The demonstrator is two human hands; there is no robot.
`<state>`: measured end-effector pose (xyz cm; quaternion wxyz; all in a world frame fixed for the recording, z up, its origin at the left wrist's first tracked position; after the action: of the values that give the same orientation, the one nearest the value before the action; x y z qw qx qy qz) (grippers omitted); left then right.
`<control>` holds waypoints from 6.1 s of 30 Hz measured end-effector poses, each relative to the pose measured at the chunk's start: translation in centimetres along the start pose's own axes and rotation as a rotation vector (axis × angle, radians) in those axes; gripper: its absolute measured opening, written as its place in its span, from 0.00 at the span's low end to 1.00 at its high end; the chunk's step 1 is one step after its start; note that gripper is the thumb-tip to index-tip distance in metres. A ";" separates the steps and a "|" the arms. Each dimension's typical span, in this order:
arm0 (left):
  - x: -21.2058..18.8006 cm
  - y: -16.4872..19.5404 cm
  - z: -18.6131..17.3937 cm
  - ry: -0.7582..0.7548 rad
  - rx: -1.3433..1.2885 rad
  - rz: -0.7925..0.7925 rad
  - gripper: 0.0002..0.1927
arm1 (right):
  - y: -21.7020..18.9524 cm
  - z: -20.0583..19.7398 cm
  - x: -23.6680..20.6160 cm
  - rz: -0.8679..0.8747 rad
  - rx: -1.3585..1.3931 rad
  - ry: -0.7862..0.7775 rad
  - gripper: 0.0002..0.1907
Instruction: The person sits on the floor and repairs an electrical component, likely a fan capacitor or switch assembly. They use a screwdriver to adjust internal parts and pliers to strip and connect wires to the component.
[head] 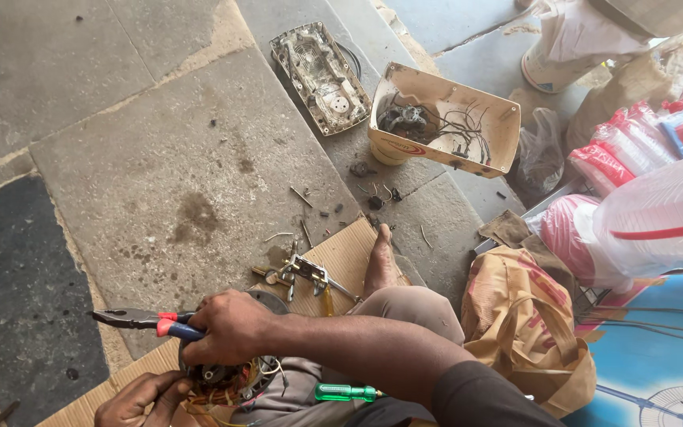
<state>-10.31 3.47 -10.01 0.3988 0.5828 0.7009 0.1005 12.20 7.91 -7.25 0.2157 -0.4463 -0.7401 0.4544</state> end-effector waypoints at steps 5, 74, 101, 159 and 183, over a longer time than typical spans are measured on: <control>-0.3 -0.9 0.2 0.088 -0.172 -0.056 0.08 | 0.4 0.3 0.0 0.027 0.040 0.007 0.23; -1.1 9.2 3.4 0.215 -1.336 -0.281 0.05 | -3.5 -11.2 -3.8 0.293 -0.176 -0.325 0.11; -2.4 8.5 1.9 0.206 -0.971 -0.073 0.10 | -3.9 -11.2 -4.5 0.381 -0.164 -0.301 0.19; -1.4 10.1 4.2 0.301 -1.110 -0.145 0.07 | -2.7 -8.6 -2.7 0.558 -0.382 -0.380 0.12; -2.3 11.2 4.2 0.469 -0.901 -0.053 0.08 | -6.1 -9.4 -3.8 0.583 -0.228 -0.414 0.10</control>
<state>0.77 3.41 -4.93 0.4449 0.2964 0.6732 0.5109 18.10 8.05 3.06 -0.1281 -0.5581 -0.6559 0.4919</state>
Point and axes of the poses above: each hand's wrist, its own x-axis towards the middle knuckle, its own z-axis out of the palm, y = z × x, the point moved 2 cm from there along x, towards the middle knuckle, and after that the axes turned 9 degrees about -z, right-handed, at the moved point
